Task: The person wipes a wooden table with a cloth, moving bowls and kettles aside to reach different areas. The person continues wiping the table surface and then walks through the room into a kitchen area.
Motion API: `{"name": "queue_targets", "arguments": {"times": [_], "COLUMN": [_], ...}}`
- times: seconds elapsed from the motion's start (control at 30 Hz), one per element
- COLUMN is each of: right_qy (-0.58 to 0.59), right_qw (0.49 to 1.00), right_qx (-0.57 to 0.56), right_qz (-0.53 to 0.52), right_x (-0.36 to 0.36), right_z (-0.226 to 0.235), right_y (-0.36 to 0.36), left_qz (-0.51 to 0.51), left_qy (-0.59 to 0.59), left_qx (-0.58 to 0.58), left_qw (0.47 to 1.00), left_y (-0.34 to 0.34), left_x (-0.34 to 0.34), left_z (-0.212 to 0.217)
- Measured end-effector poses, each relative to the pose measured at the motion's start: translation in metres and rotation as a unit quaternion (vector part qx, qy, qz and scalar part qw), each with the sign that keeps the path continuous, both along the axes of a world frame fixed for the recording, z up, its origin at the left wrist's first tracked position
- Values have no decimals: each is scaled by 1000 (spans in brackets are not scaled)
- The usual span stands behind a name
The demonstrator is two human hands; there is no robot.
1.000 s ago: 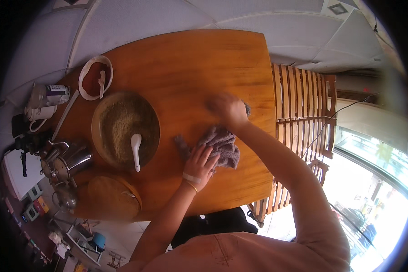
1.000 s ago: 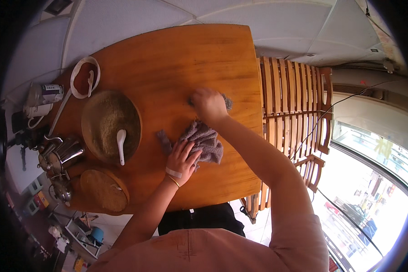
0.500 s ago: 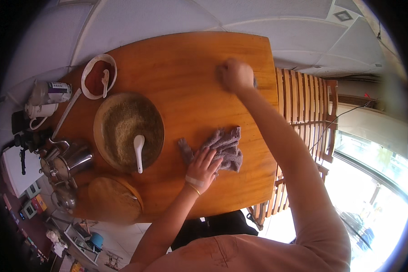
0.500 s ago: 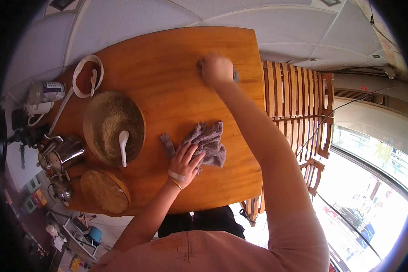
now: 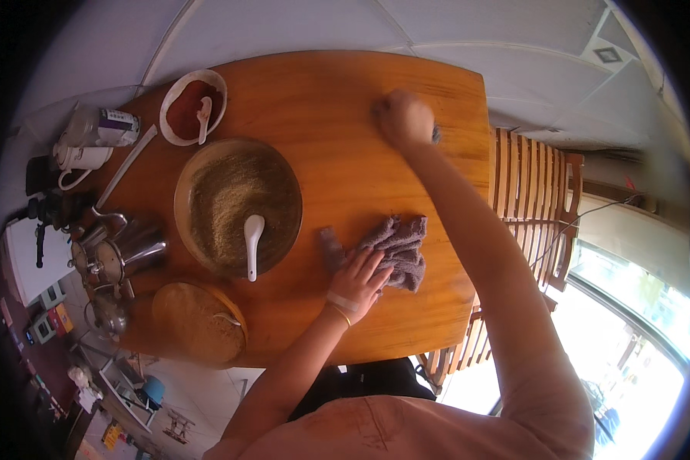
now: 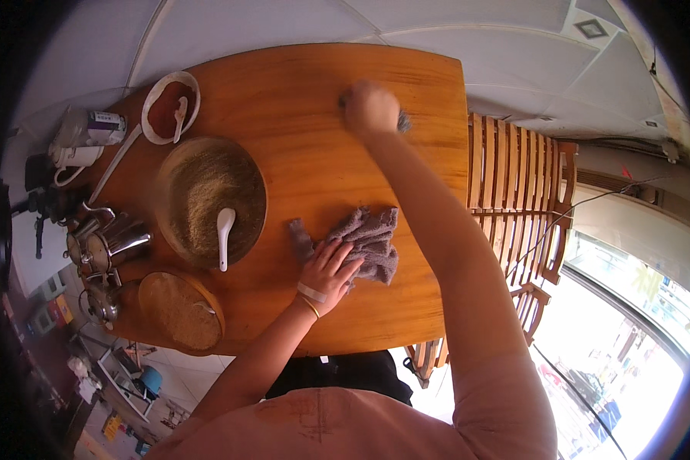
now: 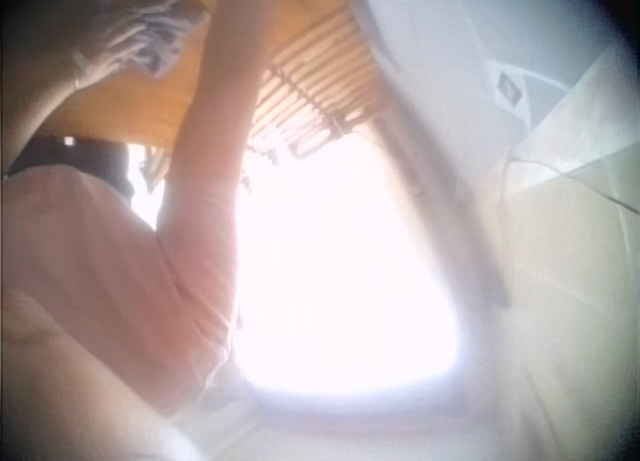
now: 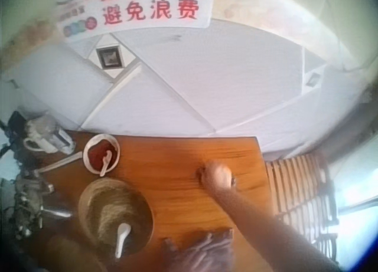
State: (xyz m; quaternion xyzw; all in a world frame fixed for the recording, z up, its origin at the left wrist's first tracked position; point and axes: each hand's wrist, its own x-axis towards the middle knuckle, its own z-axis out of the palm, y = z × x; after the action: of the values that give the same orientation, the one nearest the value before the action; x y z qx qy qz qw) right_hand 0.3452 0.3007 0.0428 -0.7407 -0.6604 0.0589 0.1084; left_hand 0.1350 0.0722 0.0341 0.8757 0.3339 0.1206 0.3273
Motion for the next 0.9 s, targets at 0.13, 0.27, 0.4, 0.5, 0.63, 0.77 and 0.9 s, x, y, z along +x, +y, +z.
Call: {"name": "queue_targets", "arguments": {"times": [0.13,0.27,0.4,0.5,0.63,0.77,0.9], "right_qy": [83,18,9,-3,16,6,-52], "right_qw": [973,999,977,976,999,1000,989], "right_qx": [56,35,16,-68,8,14,-35], "right_qz": [208,33,212,206,-32,-27,135], "right_x": [-20,-17,-23,-21,-7,-24,-46], "right_z": [-7,-18,-20,-14,-14,-36,-38], "right_y": [-11,-11,-23,-6,51,60,33], "left_qz": [13,14,12,10,10,0,-3], "left_qy": [-17,-12,-18,-20,-21,-12,-9], "left_qx": [3,8,10,8,14,2,-4], "left_qw": [1000,1000,1000,1000,1000,1000,1000], "left_y": [-2,-3,-3,-3,-3,-2,-2], "left_x": [0,-1,-1,-1,-1,-1,-1], "left_z": [-2,-3,-5,-7,-6,-3,-3]}}
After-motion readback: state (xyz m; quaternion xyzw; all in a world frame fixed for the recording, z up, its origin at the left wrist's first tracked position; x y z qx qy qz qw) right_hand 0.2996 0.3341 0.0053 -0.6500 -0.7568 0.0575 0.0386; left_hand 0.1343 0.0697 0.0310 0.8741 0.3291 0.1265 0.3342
